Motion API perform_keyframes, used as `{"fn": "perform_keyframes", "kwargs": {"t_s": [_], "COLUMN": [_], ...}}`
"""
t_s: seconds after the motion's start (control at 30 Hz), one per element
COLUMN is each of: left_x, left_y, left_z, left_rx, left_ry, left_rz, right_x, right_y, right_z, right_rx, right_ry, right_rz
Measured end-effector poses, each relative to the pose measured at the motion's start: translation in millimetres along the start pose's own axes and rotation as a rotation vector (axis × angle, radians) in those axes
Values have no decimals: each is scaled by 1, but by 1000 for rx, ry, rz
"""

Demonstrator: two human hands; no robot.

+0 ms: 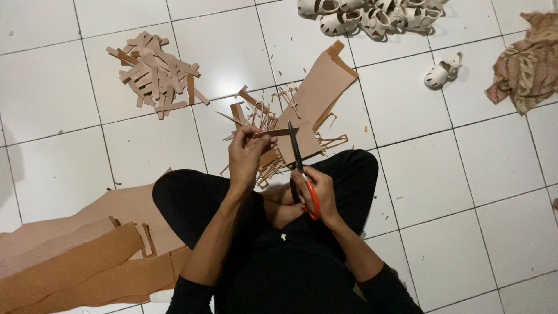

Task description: The person sits cross-legged on a tiled floor and cuts tan leather/fabric strips into small pieces with red-handled scissors, working one strip at a time on their lap and tossing cut pieces onto a growing pile beside them.

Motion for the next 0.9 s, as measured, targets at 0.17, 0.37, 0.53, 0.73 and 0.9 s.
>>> {"fn": "perform_keyframes", "kwargs": {"t_s": [0.17,0.37,0.53,0.73,0.9], "left_x": [-21,-30,1,36,46], "left_y": [12,13,15,26,36], "left_z": [4,3,4,10,17], "left_rx": [43,38,147,159,146], "left_ry": [174,159,-276,-350,-336], "left_rz": [-209,-94,56,106,158], "right_x": [-5,-9,4,-1,-15], "right_y": [-12,-20,-10,-4,-5], "right_z": [4,-2,3,11,15], "right_rx": [159,154,26,-44,-87], "right_ry": [-230,-146,-35,36,-71], "right_rz": [-150,-295,-36,-39,-114]}}
Point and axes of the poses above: each hand's wrist, its own y-axis away from the middle knuckle, its own z-axis out of the palm, x = y × z, the point moved 5 cm from there along -y, towards the middle knuckle, and after that the axes turned 12 degrees about -z, right-handed, at the moved point
